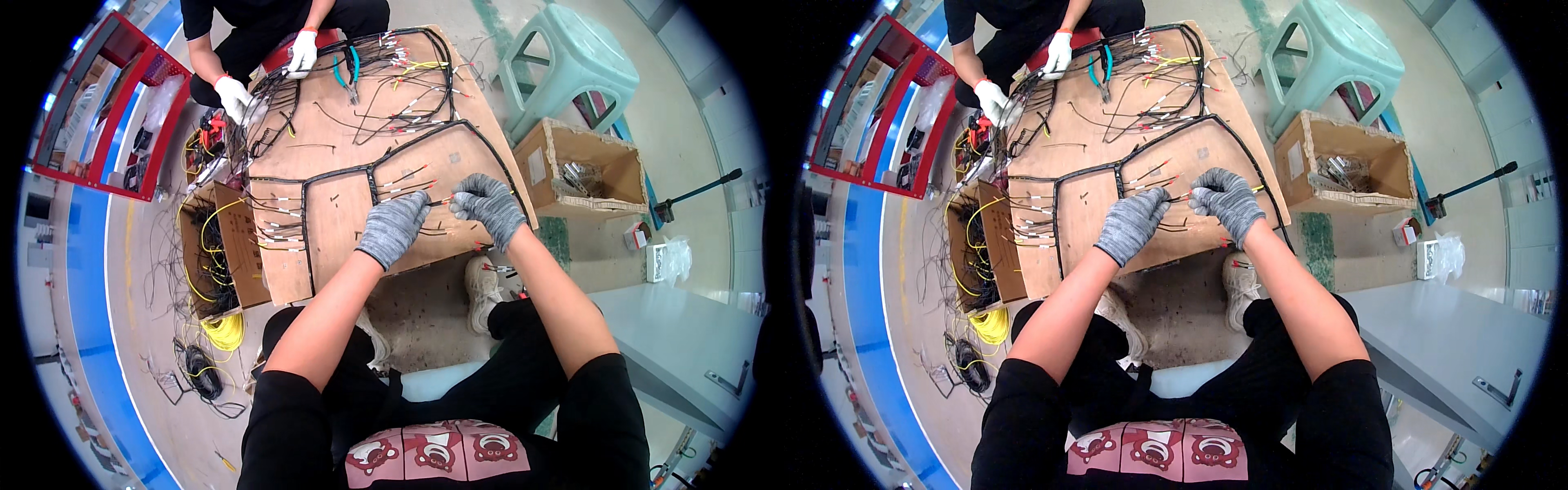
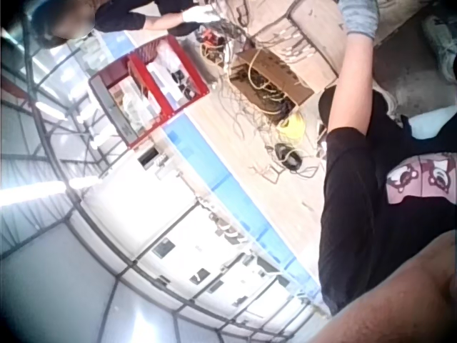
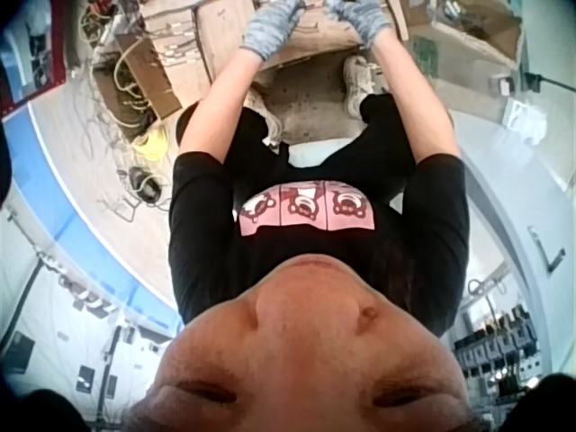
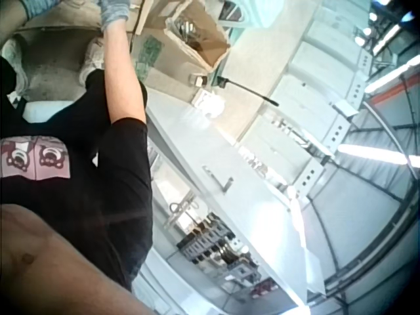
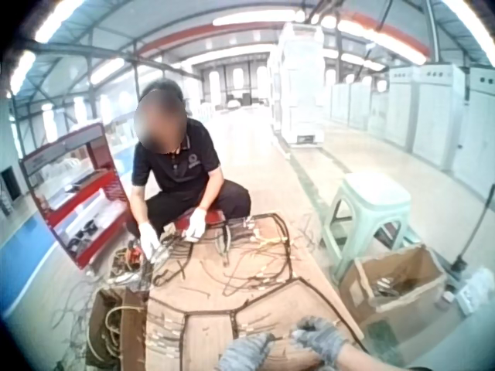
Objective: The person sits on the floor and repeatedly picks up short wires, strips their ends, and inserts them into a black cable harness laid on a low table. A coworker across the table performs similar wire work. The person handles wires one at a time and places finished pieces into the harness.
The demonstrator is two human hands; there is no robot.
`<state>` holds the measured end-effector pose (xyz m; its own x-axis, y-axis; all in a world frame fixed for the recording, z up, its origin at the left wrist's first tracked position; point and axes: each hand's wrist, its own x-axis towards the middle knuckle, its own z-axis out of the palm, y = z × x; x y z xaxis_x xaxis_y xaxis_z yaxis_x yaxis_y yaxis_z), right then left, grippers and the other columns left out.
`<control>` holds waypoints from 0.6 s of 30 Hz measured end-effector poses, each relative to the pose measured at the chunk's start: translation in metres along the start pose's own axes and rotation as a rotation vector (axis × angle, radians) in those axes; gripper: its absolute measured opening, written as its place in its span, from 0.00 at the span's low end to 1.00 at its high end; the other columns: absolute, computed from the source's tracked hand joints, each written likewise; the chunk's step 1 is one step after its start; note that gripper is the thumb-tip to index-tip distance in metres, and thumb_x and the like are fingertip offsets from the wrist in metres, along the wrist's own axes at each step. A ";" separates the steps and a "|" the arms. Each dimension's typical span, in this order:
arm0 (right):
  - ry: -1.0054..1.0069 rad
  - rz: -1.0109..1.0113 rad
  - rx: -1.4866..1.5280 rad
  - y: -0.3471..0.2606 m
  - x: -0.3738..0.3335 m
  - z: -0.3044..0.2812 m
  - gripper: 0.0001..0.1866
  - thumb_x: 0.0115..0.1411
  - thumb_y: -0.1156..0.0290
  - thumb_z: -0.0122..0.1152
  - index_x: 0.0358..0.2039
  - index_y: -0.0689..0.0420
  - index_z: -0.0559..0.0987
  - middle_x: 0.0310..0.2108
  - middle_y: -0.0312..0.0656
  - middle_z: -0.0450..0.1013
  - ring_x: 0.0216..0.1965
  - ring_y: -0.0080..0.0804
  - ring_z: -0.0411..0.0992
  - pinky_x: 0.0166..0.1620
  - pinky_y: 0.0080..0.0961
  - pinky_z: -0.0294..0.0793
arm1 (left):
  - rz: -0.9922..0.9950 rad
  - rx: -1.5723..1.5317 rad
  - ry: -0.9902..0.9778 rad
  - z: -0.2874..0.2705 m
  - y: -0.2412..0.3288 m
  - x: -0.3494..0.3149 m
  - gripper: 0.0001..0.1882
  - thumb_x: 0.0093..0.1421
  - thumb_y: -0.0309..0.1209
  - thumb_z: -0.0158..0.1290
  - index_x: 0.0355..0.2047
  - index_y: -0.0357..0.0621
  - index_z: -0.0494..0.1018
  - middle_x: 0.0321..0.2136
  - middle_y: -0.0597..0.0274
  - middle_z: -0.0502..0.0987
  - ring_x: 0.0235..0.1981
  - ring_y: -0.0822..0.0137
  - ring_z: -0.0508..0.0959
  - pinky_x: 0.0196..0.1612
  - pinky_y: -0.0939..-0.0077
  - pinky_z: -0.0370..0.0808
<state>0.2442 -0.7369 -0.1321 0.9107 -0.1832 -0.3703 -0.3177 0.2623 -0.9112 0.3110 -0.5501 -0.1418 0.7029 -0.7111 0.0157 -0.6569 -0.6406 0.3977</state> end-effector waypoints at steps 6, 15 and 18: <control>-0.009 0.021 -0.028 -0.001 0.000 0.002 0.05 0.54 0.79 0.57 0.33 0.64 0.74 0.27 0.41 0.73 0.27 0.25 0.73 0.30 0.18 0.75 | 0.020 -0.018 0.023 -0.001 -0.001 0.001 0.13 0.60 0.39 0.44 0.34 0.43 0.71 0.27 0.51 0.75 0.29 0.53 0.76 0.33 0.61 0.72; 0.029 -0.145 -0.516 -0.002 0.001 0.013 0.05 0.53 0.74 0.58 0.30 0.62 0.76 0.23 0.38 0.73 0.22 0.21 0.71 0.27 0.19 0.72 | -0.095 -0.443 0.043 0.005 -0.010 0.004 0.12 0.58 0.35 0.51 0.35 0.38 0.73 0.29 0.48 0.76 0.30 0.51 0.75 0.36 0.67 0.72; 0.013 -0.143 -0.541 0.003 0.004 0.013 0.06 0.53 0.73 0.57 0.29 0.62 0.77 0.22 0.38 0.73 0.21 0.21 0.70 0.27 0.21 0.72 | -0.118 -0.495 0.046 0.010 -0.010 0.005 0.12 0.58 0.35 0.51 0.35 0.37 0.72 0.29 0.49 0.76 0.31 0.54 0.76 0.37 0.69 0.72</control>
<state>0.2499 -0.7246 -0.1343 0.9525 -0.1938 -0.2349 -0.2842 -0.2888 -0.9142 0.3189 -0.5502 -0.1551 0.7828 -0.6220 -0.0198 -0.3722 -0.4935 0.7861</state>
